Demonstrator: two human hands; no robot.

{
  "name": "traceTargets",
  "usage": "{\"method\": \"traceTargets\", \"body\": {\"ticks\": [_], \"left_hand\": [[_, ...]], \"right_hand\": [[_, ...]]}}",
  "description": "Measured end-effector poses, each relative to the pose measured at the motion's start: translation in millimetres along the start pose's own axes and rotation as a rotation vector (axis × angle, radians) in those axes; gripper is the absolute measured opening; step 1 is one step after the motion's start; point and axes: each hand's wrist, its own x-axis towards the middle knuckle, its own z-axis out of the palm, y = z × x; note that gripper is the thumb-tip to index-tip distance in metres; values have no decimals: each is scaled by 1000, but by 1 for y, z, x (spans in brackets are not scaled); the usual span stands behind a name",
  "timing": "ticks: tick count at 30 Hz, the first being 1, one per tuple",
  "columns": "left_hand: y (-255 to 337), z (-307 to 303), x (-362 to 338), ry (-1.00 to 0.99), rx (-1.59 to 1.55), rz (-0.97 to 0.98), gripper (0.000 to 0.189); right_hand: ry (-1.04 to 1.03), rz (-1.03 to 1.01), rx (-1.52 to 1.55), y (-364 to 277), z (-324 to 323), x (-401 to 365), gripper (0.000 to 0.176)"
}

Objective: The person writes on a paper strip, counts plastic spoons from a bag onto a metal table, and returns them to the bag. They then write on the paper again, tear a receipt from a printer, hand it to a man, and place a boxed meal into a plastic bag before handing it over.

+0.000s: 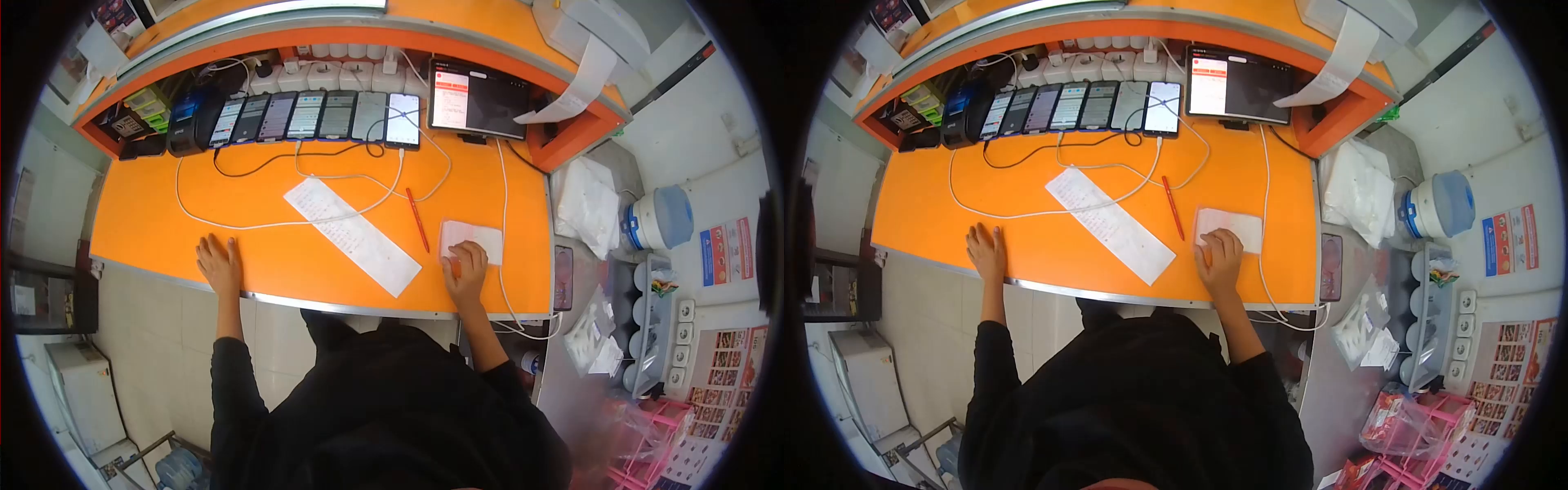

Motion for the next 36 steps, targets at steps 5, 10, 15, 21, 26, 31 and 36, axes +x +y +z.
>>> {"method": "traceTargets", "body": {"ticks": [5,10,15,21,26,31,36], "left_hand": [[7,-2,-3,11,41,-22,66],[12,-9,0,35,32,-26,65],[8,-8,2,56,19,7,63],[9,-10,3,55,-49,-26,61],[10,-10,1,69,-50,-25,61],[6,-4,3,111,-33,-20,62],[7,-4,4,127,7,-15,61]], "right_hand": [[35,-103,-99,37,19,93,21],[-89,-77,-451,105,91,225,40],[58,-177,-632,155,119,268,47],[-68,-237,-37,113,49,249,36],[-403,-57,34,66,-25,89,26],[-366,-19,16,22,-39,8,24],[-348,-130,-39,-9,-17,6,22]]}}
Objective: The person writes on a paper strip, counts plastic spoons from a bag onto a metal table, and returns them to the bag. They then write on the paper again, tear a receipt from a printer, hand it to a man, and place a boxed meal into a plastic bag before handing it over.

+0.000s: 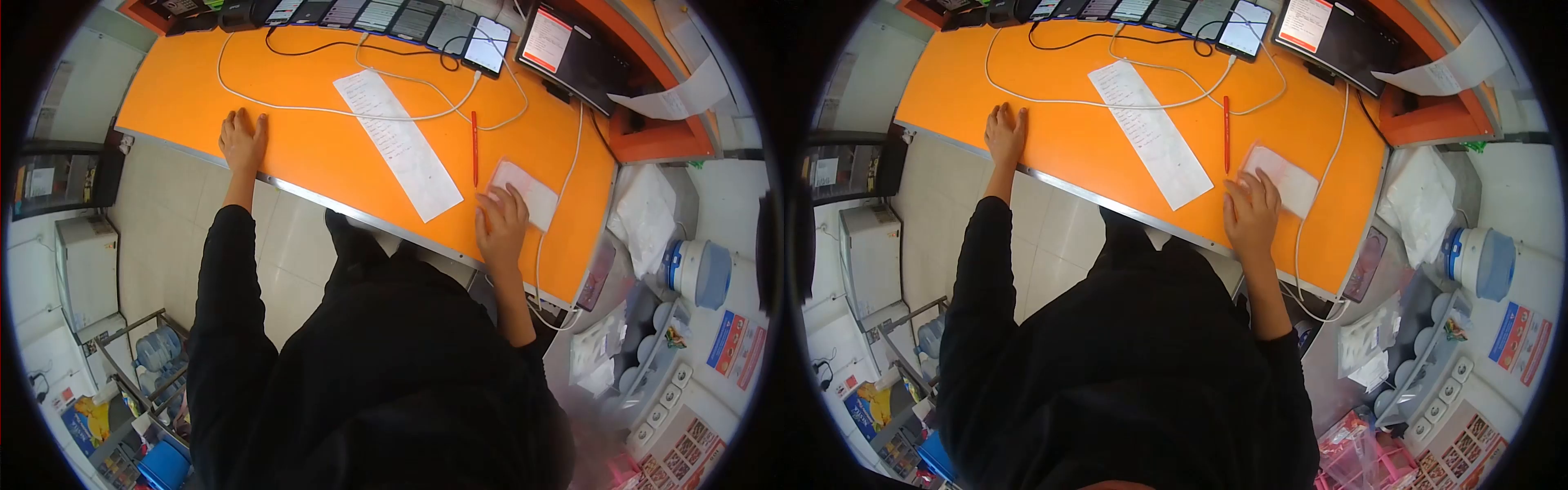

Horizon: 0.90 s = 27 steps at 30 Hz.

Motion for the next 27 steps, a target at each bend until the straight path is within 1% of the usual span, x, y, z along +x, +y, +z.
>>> {"method": "traceTargets", "body": {"ticks": [2,5,8,11,14,16,17,18,19,20,21,23,24,27], "left_hand": [[3,-3,2,-27,-4,-12,63],[2,-3,-1,-51,-27,-19,64],[0,-1,1,-35,-27,-17,64],[1,-4,2,-21,-23,-13,64],[-8,4,5,25,-108,74,63],[-16,12,9,2,-154,167,60],[-18,19,8,5,-192,194,59],[-15,16,8,-8,-190,195,59],[-10,10,10,-68,-153,178,59],[-30,28,11,-9,-22,200,60],[-34,25,9,-42,-56,139,64],[-17,7,10,-74,24,84,67],[-17,8,11,-84,33,89,67],[-24,14,16,-106,63,86,68]], "right_hand": [[25,2,-78,3,6,20,24],[-42,58,-175,8,16,53,27],[-1,30,-192,-1,23,68,29],[-37,73,-257,-7,29,67,32],[-195,214,-457,-3,37,80,42],[-223,259,-407,3,55,81,50],[-163,267,-419,6,64,80,51],[-142,253,-504,8,73,76,50],[-50,223,-550,3,65,74,43],[6,184,-407,-3,48,72,38],[61,126,-249,-8,32,68,33],[125,169,-78,-8,-8,50,29],[154,183,20,-2,-22,38,28],[394,392,33,61,-43,-34,33]]}}
